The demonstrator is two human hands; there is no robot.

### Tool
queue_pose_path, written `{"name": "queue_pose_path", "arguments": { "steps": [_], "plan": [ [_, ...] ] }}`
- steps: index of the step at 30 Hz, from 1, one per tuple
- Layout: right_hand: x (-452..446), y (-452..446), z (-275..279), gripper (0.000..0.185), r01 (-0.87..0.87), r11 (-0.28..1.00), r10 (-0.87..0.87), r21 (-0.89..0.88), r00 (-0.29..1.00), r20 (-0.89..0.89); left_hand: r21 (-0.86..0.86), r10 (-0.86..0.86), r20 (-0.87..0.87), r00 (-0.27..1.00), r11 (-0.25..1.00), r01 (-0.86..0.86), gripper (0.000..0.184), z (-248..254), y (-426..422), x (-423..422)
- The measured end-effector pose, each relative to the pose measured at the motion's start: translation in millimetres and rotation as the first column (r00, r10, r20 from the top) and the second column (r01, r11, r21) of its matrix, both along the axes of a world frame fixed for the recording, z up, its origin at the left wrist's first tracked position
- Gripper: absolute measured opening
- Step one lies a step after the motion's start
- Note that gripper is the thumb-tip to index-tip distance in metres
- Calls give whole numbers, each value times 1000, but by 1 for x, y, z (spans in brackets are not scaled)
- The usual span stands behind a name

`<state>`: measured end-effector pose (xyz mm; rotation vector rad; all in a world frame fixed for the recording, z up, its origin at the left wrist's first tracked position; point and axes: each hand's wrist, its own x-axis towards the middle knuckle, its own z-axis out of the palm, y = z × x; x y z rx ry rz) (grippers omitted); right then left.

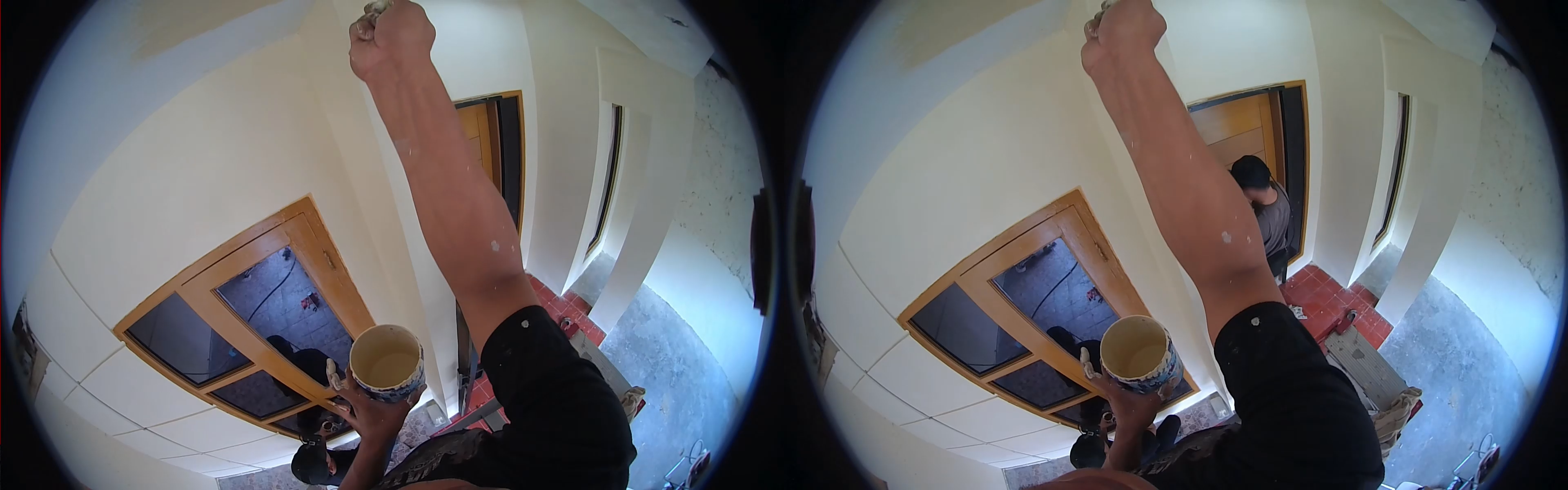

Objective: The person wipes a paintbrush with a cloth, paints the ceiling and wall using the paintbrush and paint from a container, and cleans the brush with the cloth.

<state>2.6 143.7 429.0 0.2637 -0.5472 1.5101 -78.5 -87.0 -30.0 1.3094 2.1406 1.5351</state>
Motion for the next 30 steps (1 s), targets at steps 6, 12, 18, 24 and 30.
{"name": "queue_pose_path", "arguments": {
  "steps": [6, 12, 18, 24, 30],
  "plan": [
    [-8, 16, -17, 17, -76, 997, 74, -20, 992, -98, 15, -31, 46, 998, 999, 30, 139, 5, 2, 3],
    [-3, 15, 10, 14, -114, 992, 112, -62, 993, -35, -22, -10, 49, 999, 1000, 11, 139, 6, -2, 3],
    [-1, -5, -16, 14, 35, 999, -35, 1, 997, -69, 66, -11, 44, 999, 998, 8, 138, 2, -4, 4],
    [-10, 19, -12, 15, -95, 995, 93, -27, 993, -71, 30, 2, -22, 1000, 1000, -1, 138, -6, -4, -4],
    [6, 13, 3, 15, -46, 999, 46, 11, 998, -39, 70, 6, 30, 1000, 998, -8, 137, -7, -6, -2]
  ]
}}
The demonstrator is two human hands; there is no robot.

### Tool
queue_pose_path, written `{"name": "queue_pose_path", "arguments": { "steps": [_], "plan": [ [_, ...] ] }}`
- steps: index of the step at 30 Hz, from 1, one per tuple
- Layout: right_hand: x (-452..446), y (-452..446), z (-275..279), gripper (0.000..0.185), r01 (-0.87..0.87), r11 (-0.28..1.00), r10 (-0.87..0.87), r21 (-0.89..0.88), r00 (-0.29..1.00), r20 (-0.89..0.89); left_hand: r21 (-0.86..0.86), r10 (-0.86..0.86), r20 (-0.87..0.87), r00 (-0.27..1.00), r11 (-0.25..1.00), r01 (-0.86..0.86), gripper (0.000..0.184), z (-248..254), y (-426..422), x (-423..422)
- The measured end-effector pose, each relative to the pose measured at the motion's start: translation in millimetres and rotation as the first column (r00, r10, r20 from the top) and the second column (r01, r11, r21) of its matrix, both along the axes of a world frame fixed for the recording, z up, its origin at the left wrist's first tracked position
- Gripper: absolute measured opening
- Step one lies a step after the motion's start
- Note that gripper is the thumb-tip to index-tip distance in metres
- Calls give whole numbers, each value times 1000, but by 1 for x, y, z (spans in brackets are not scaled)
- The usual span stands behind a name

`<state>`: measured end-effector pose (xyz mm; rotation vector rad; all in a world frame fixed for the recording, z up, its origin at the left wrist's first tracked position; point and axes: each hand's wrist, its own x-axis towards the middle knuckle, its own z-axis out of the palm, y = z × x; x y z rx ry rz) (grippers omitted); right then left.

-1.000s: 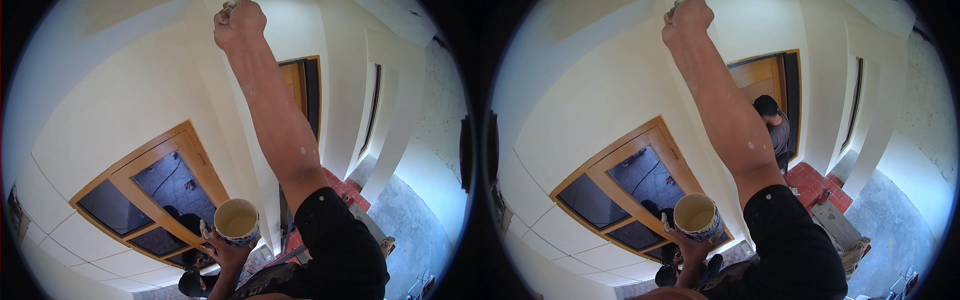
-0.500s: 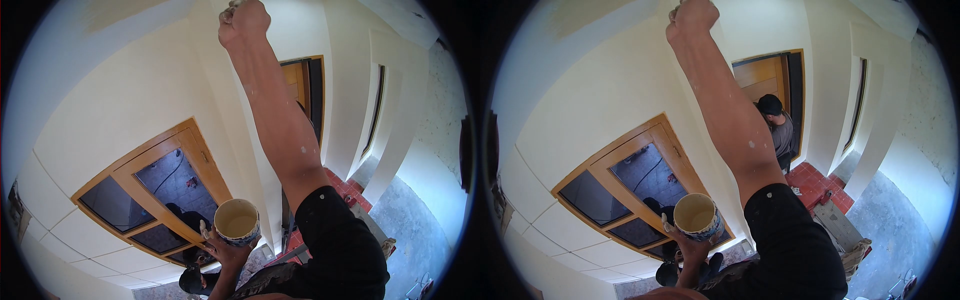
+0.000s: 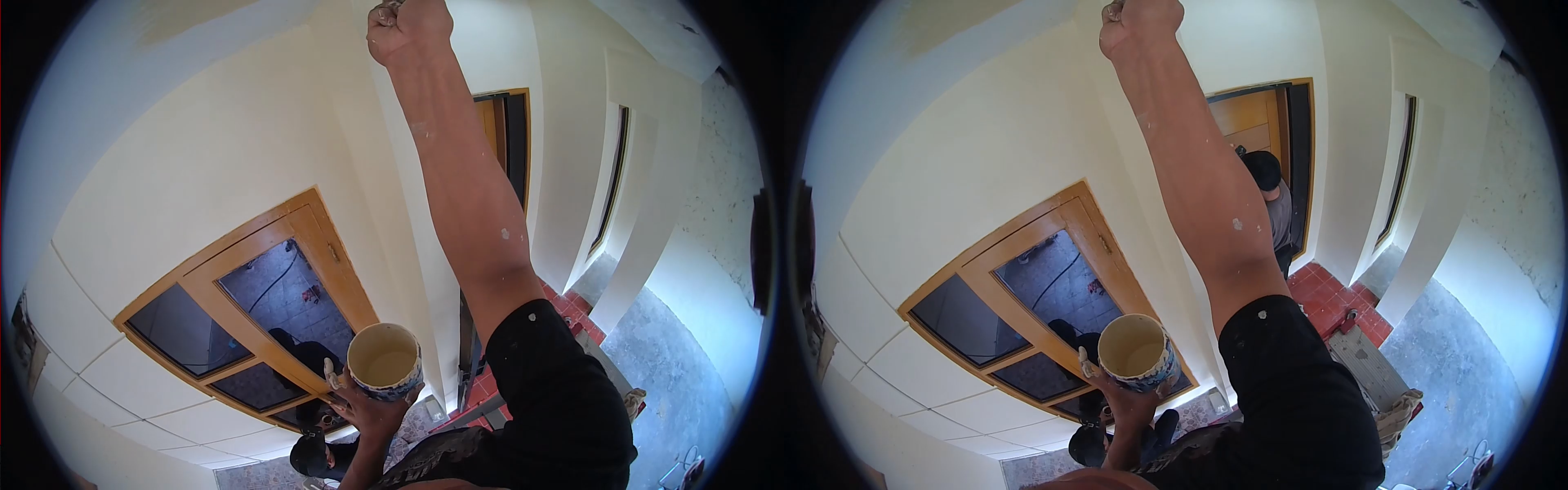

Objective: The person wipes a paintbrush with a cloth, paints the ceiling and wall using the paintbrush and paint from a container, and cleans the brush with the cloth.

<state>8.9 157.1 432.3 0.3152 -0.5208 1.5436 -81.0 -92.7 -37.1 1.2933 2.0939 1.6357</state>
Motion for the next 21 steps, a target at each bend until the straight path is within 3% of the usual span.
{"name": "queue_pose_path", "arguments": {
  "steps": [5, 7, 10, 16, 21],
  "plan": [
    [1, -13, -26, 17, 1, 996, 4, 88, 998, -62, 77, -77, 30, 997, 994, 74, 135, 13, 3, 2],
    [-4, -2, -33, 19, -24, 995, 30, 98, 997, -68, 23, -74, 12, 997, 997, 74, 133, 13, 4, 3],
    [-11, 21, -24, 22, -111, 988, 118, 107, 991, -66, 105, -123, -7, 992, 987, 123, 132, 20, 6, 7],
    [3, 16, -5, 25, -148, 984, 151, 100, 988, -29, 65, -116, -43, 992, 991, 119, 128, 32, 6, 13],
    [11, -2, -32, 27, -114, 958, 156, 263, 977, -145, 83, -122, 13, 992, 989, 121, 132, 23, 5, 9]
  ]
}}
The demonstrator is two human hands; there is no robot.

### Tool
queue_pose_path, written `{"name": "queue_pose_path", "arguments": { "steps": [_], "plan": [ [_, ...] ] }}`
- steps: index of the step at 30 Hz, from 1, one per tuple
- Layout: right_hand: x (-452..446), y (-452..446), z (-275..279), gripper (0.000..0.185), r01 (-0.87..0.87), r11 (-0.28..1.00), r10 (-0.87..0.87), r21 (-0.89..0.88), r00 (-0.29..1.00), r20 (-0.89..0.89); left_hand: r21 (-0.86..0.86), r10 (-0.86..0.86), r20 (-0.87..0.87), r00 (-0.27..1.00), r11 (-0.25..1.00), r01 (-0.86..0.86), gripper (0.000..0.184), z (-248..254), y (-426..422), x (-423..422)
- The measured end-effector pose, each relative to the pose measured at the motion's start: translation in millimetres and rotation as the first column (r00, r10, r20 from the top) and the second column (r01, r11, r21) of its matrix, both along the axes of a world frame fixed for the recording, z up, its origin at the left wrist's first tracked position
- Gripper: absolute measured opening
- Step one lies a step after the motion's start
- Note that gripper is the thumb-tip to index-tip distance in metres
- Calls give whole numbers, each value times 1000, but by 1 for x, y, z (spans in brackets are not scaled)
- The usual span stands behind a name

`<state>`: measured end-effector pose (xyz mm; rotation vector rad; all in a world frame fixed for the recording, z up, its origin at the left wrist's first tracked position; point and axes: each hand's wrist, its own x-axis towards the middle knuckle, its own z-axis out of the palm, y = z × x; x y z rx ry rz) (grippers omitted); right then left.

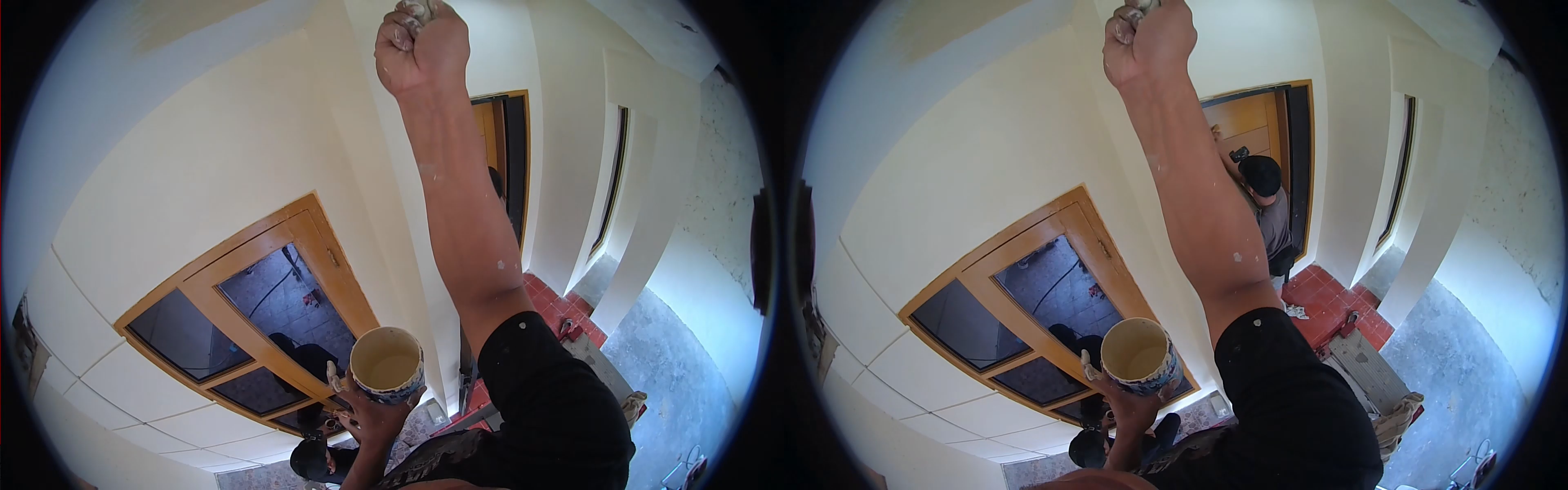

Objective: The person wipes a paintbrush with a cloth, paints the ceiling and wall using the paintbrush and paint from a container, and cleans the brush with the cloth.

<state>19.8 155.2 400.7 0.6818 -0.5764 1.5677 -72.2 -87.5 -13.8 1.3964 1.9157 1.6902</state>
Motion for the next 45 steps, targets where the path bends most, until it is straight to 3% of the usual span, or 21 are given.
{"name": "queue_pose_path", "arguments": {
  "steps": [4, 6, 9, 14, 18, 20, 21, 23, 27, 31, 33, 37, 43, 45],
  "plan": [
    [-12, 18, -12, 27, -88, 993, 92, -81, 995, 50, -43, 14, -68, 998, 999, -17, 133, -6, 1, -4],
    [-19, 39, -6, 25, -244, 968, 246, -66, 969, 26, -12, -1, -57, 998, 1000, 0, 133, -9, 2, -3],
    [-17, 45, 14, 29, -107, 992, 113, -67, 988, 102, -3, 4, -53, 999, 1000, -4, 134, -6, 2, -2],
    [-3, 37, 16, 32, -192, 981, 193, -21, 980, 48, -60, 43, -65, 997, 997, -47, 133, -10, -1, -2],
    [5, 21, -3, 31, -140, 989, 139, 40, 990, 27, -2, 20, -5, 1000, 1000, -20, 133, -7, -2, -1],
    [-2, 44, -15, 29, -195, 975, 196, 106, 981, 1, 32, 21, 32, 999, 999, -22, 134, -15, -1, -5],
    [-5, 55, -19, 28, -246, 955, 253, 168, 967, -22, -49, 76, -59, 995, 996, -79, 135, -19, -2, -9],
    [-13, 66, -14, 29, -281, 954, 284, 106, 959, -15, -131, 122, -156, 980, 981, -143, 137, -22, -4, -11],
    [-15, 50, 7, 31, -291, 956, 292, -30, 956, 26, -140, 127, -92, 988, 980, -139, 137, -23, -1, -9],
    [-4, 39, 10, 32, -300, 954, 300, -20, 954, 6, -120, 115, -90, 989, 985, -125, 137, -27, -2, -10],
    [3, 35, 0, 33, -290, 949, 290, 125, 957, 14, -88, 116, -118, 986, 988, -127, 137, -25, -2, -9],
    [5, 24, -16, 32, -256, 950, 262, 179, 965, -9, -66, 107, -86, 991, 991, -113, 137, -21, -2, -8],
    [-15, 25, -25, 24, -194, 976, 202, -100, 976, 75, -116, 100, -120, 988, 987, -114, 136, -20, -1, -7],
    [-13, 30, -13, 24, -193, 976, 201, -106, 977, 71, -85, 91, -114, 989, 991, -101, 137, -20, 0, -5]
  ]
}}
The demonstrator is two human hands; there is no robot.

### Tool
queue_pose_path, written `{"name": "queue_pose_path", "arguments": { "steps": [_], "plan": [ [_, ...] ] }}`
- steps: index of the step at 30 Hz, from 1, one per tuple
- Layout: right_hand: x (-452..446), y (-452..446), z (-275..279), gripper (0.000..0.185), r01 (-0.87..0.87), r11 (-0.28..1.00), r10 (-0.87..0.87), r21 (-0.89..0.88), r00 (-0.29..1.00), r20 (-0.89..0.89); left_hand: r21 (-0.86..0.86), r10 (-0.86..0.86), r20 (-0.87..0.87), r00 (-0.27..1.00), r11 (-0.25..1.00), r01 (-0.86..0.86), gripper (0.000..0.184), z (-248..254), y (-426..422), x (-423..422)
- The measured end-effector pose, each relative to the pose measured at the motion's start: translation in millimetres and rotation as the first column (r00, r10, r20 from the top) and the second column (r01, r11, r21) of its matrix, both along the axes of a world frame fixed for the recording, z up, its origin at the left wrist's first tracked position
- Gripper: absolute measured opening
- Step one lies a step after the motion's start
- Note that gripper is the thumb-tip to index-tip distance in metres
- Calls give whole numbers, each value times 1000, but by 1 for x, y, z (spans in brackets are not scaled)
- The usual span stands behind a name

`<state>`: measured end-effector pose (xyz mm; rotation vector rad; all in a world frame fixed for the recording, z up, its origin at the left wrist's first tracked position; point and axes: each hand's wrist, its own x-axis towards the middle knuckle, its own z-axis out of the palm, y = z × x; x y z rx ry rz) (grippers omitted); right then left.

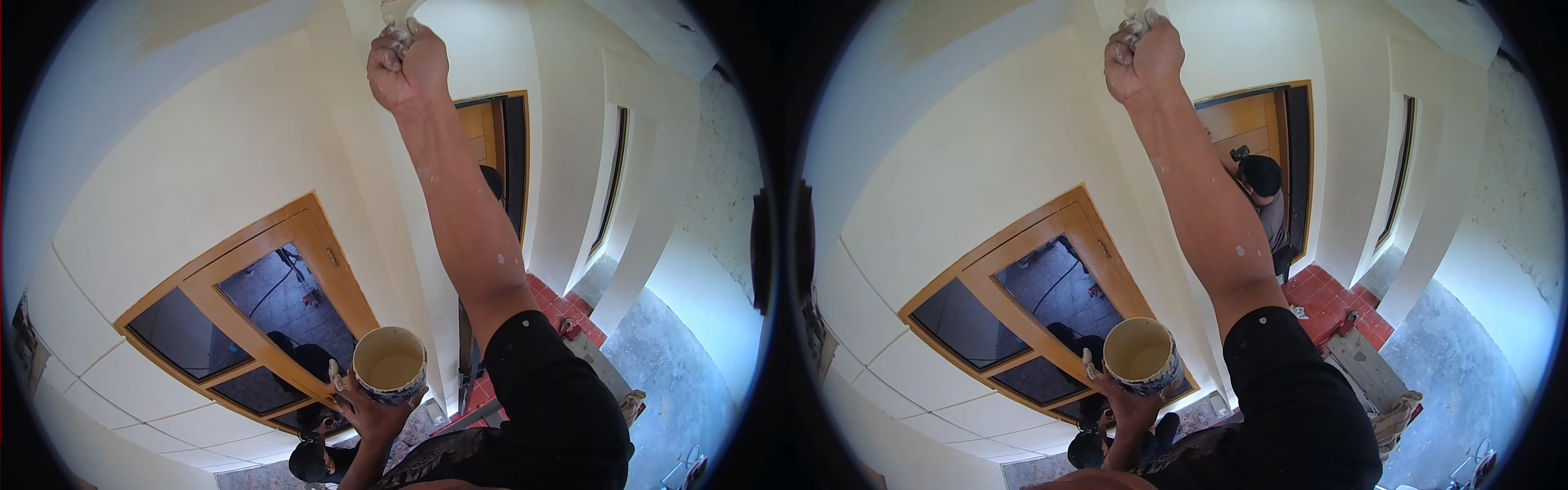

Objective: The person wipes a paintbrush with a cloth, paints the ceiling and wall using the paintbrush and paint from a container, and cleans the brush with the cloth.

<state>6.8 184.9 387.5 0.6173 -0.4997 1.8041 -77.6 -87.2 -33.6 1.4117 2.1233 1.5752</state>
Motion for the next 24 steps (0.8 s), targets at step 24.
{"name": "queue_pose_path", "arguments": {
  "steps": [24],
  "plan": [
    [-37, 29, -21, 20, 942, 322, -945, 94, 325, -23, -23, 5, 54, 999, 1000, -3, 137, -1, -1, 2]
  ]
}}
